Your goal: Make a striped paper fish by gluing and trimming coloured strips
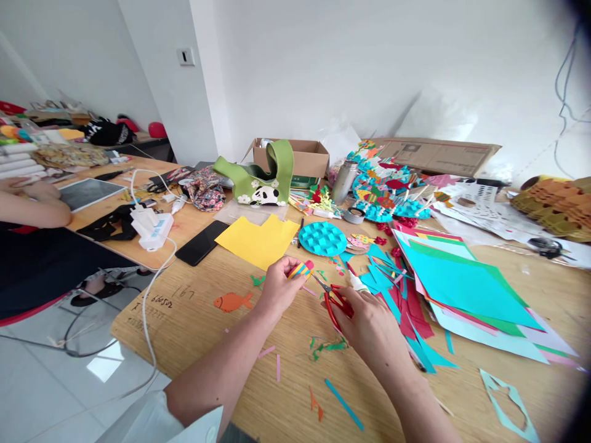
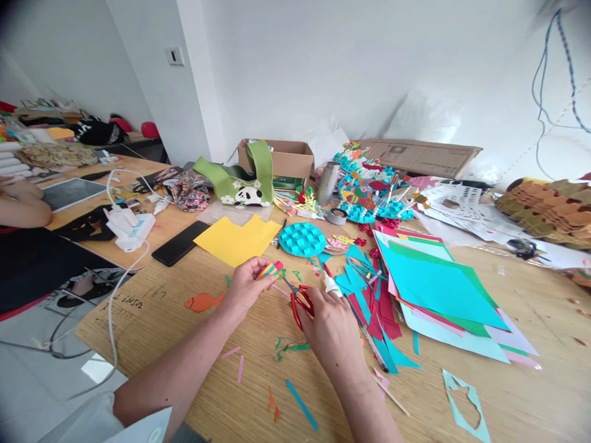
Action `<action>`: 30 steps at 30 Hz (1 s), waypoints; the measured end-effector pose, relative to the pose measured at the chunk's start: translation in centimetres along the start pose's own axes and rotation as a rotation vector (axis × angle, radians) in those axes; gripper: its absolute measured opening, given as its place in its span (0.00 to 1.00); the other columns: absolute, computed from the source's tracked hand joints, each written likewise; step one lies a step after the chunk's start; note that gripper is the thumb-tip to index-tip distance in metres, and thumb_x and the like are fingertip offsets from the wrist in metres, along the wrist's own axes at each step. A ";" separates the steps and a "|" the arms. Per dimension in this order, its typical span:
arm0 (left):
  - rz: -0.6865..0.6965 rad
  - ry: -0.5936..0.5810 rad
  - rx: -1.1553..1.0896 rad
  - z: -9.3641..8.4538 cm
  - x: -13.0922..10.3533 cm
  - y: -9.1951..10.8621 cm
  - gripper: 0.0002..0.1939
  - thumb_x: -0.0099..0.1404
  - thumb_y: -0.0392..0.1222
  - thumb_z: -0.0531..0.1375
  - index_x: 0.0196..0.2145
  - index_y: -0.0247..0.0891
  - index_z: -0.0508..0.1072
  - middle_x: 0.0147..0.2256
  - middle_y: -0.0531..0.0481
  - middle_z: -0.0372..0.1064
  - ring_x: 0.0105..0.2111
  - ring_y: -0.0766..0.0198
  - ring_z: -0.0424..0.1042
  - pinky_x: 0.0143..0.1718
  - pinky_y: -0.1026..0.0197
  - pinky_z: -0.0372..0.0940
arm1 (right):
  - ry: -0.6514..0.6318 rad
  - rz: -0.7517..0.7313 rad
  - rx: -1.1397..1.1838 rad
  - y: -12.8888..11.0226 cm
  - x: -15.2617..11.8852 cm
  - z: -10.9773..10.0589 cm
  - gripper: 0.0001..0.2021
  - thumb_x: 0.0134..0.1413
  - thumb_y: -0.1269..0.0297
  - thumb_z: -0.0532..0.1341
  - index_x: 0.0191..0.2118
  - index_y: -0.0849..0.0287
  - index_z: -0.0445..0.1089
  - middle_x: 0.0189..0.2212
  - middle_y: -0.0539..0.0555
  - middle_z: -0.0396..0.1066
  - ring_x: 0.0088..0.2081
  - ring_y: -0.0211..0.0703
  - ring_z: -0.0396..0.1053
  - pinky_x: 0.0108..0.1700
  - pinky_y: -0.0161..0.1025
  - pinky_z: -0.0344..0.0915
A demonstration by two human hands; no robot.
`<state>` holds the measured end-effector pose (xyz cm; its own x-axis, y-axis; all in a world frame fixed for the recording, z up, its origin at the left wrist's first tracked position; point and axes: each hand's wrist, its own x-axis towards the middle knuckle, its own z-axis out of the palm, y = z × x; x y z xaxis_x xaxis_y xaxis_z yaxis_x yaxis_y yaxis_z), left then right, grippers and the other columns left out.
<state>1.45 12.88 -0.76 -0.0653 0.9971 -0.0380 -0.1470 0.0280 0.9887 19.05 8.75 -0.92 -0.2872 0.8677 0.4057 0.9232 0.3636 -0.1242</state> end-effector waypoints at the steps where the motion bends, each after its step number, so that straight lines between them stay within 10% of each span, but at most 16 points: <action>1: -0.002 0.000 -0.004 0.0 0.0 0.0 0.09 0.45 0.35 0.62 0.29 0.35 0.71 0.23 0.55 0.68 0.20 0.71 0.62 0.20 0.70 0.53 | 0.005 0.001 0.001 0.0 0.0 0.0 0.15 0.62 0.57 0.51 0.38 0.60 0.72 0.28 0.58 0.74 0.32 0.49 0.72 0.34 0.41 0.61; 30: -0.003 -0.035 0.019 0.0 -0.1 0.1 0.09 0.47 0.36 0.64 0.30 0.35 0.71 0.22 0.56 0.66 0.19 0.72 0.60 0.20 0.70 0.53 | -0.024 0.024 0.016 -0.1 0.0 -0.1 0.13 0.60 0.58 0.55 0.39 0.59 0.72 0.29 0.58 0.75 0.31 0.50 0.72 0.33 0.41 0.62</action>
<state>1.41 12.76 -0.66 -0.0298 0.9989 -0.0363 -0.1284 0.0322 0.9912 18.98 8.68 -0.78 -0.2715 0.8838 0.3810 0.9256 0.3482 -0.1481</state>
